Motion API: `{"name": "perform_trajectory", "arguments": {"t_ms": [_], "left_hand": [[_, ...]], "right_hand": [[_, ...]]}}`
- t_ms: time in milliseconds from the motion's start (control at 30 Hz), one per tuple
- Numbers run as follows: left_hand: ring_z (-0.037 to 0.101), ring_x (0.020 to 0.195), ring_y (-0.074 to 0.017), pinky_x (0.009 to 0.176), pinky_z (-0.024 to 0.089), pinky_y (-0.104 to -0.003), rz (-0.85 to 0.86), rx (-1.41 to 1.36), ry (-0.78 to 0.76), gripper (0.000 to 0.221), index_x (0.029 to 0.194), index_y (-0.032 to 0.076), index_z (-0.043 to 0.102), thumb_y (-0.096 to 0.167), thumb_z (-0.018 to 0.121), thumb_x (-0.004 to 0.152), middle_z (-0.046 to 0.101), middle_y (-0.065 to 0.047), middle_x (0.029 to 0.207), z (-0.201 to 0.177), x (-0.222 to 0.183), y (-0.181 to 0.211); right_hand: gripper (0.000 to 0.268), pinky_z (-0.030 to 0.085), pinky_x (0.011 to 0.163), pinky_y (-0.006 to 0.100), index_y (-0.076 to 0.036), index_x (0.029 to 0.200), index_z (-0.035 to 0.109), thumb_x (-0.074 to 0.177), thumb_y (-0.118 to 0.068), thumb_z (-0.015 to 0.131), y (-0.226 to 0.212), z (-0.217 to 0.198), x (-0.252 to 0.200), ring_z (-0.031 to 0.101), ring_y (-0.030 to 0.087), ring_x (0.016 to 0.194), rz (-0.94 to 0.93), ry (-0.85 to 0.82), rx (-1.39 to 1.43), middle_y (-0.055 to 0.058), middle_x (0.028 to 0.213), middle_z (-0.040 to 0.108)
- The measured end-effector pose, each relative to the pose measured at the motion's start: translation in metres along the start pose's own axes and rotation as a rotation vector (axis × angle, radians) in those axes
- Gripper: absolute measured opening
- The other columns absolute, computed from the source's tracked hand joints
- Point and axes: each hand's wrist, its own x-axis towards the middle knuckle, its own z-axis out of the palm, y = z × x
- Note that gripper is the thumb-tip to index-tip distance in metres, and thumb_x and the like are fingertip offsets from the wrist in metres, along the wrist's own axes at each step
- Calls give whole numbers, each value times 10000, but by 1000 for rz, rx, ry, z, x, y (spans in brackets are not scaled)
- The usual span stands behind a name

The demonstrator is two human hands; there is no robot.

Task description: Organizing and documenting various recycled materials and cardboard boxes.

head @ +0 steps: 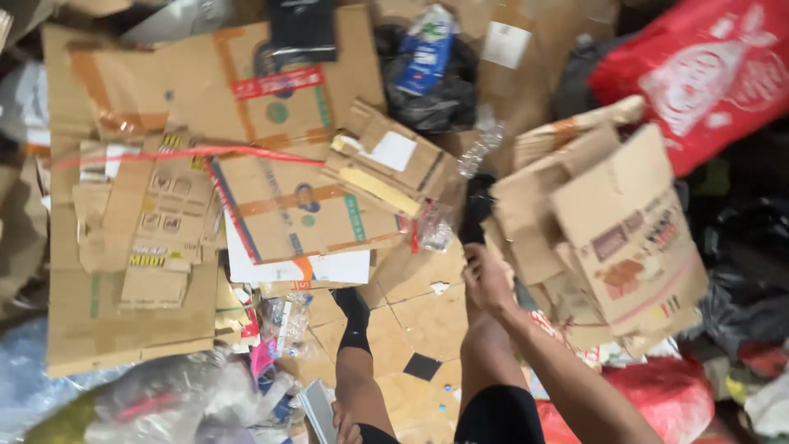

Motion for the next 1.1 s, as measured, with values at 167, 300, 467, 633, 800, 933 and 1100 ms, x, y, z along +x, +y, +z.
{"name": "perform_trajectory", "arguments": {"t_ms": [167, 300, 467, 633, 800, 933, 1100], "left_hand": [[467, 640, -294, 687, 475, -419, 244, 58, 283, 643, 1102, 46, 528, 685, 501, 1037, 540, -137, 867, 9, -80, 35], [482, 559, -198, 472, 451, -322, 559, 139, 794, 598, 989, 57, 497, 655, 502, 994, 482, -73, 737, -11, -151, 68], [442, 518, -171, 433, 393, -291, 603, 38, 942, 587, 932, 87, 483, 674, 498, 958, 431, -41, 679, -36, -201, 90], [403, 569, -167, 509, 383, -277, 674, 52, 715, 561, 952, 103, 486, 662, 474, 996, 413, -29, 727, 2, -203, 112], [503, 628, -160, 540, 444, -299, 986, 313, 1463, 504, 994, 83, 546, 569, 441, 1073, 517, -29, 766, 74, -151, 190], [526, 799, -229, 717, 469, -379, 867, 682, 1936, 535, 1110, -34, 570, 483, 430, 1111, 561, -96, 901, 123, -137, 254], [517, 1081, -276, 963, 423, -406, 557, 1437, 1340, 544, 1334, -31, 524, 312, 678, 941, 575, -155, 1175, 65, -152, 384]], "right_hand": [[514, 551, 702, 340, -61, 1325, 547, 863, -168, 746, 116, 180, 9, 705, 219, 773, 33, -602, -220, 117, 905, 765], [462, 583, 616, 372, 15, 1342, 543, 917, -123, 661, 132, 293, 10, 726, 245, 727, 531, -376, 83, 172, 905, 734], [445, 604, 609, 392, 38, 1318, 528, 924, -116, 668, 158, 387, -41, 737, 269, 728, 777, -326, 275, 178, 912, 720], [400, 603, 663, 359, 34, 1296, 545, 938, -122, 631, 71, 502, -49, 733, 239, 764, 531, -606, 122, 161, 917, 739], [441, 603, 856, 354, 0, 1329, 563, 933, -185, 622, -207, 523, -152, 719, 225, 1053, 293, -1371, 254, 109, 1191, 699], [418, 578, 746, 369, 35, 1087, 617, 921, -312, 781, -329, 517, -226, 756, 205, 834, -133, -1329, -251, 146, 909, 734], [275, 582, 679, 352, 17, 1139, 665, 975, -203, 679, -266, 502, -191, 696, 166, 797, 211, -1005, 243, 88, 934, 729]]}}
